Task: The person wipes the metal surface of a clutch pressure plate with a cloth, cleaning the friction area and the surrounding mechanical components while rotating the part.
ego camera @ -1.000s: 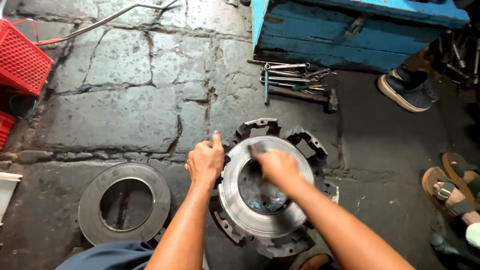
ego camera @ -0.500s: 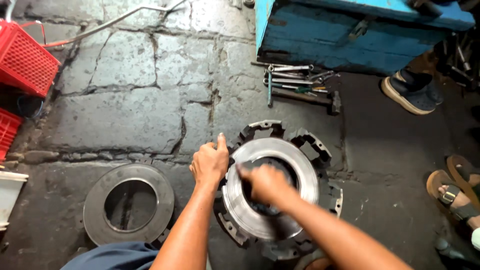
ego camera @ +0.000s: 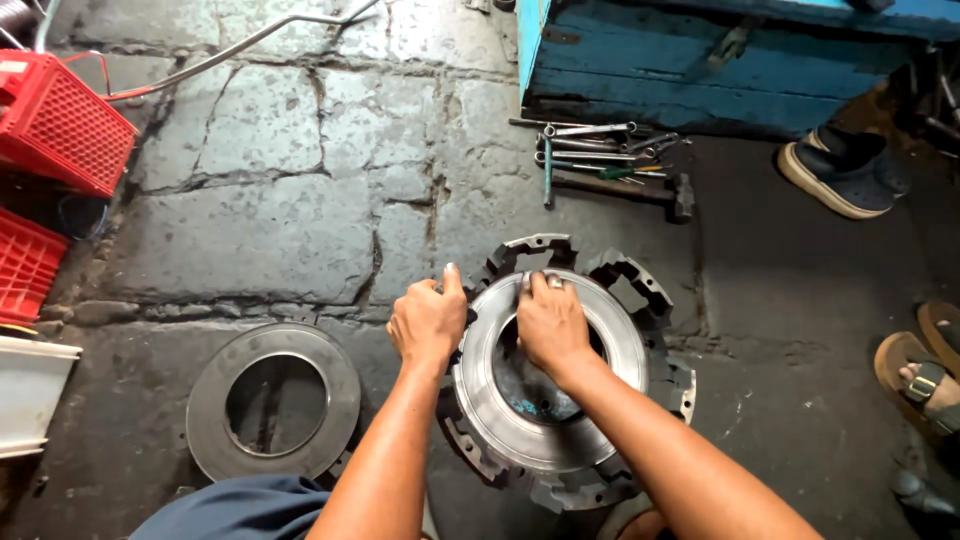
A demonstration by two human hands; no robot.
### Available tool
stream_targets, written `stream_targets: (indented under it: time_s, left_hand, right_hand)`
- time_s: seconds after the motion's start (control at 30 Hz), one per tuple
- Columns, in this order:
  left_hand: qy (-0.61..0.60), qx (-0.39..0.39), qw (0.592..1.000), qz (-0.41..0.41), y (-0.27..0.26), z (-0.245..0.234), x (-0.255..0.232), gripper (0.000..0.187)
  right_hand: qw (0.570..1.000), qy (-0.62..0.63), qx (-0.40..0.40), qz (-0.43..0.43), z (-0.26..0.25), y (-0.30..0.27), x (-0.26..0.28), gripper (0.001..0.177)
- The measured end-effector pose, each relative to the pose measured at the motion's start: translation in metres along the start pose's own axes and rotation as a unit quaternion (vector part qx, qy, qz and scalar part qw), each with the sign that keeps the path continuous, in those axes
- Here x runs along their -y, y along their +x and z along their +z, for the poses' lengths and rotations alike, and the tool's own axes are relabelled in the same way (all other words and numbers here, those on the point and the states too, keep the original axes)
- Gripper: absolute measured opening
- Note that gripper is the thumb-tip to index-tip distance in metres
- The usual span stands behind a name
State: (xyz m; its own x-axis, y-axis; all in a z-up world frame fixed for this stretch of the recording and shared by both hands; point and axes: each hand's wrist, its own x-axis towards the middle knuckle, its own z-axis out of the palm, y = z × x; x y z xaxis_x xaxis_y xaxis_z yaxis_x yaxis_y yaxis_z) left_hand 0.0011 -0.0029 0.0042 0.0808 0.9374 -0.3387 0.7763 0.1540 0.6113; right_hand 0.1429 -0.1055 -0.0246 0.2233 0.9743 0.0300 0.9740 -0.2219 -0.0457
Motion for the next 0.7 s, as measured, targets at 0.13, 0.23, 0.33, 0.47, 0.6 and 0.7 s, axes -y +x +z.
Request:
stream_targets:
  time_s: [0.13,0.23,0.33,0.47,0.6,0.7]
  left_hand:
    - [0.018,0.023,1.0,-0.012,-0.002,-0.001,-0.002,0.063]
    - [0.01,0.006,1.0,0.002,0.0,0.0,-0.001,0.062]
    - [0.001,-0.008,1.0,0.011,0.001,0.002,0.001,0.062]
    - [-0.007,0.006,1.0,-0.003,-0.002,0.001,0.0,0.06]
    - [-0.031,0.007,0.999,-0.002,-0.004,-0.002,-0.001,0.054]
    - [-0.024,0.004,1.0,0.001,-0.005,-0.001,0.0,0.052]
  right_hand:
    - [0.995,0.069,-0.074,-0.025,0.007,-0.022,0.014,0.053]
    - [0.971,0.111,-0.121,-0.173,0.015,-0.041,0.022,0.048]
    - [0.977,0.124,-0.075,-0.158,0.021,-0.039,0.0,0.05]
    - [0.994,0.087,-0.061,0.021,0.029,-0.013,-0.023,0.057]
    - [0.967,0.1,-0.101,-0.213,0.033,-0.037,0.013,0.047]
    - [0.973,0.117,-0.008,-0.197,0.034,-0.037,0.011,0.046]
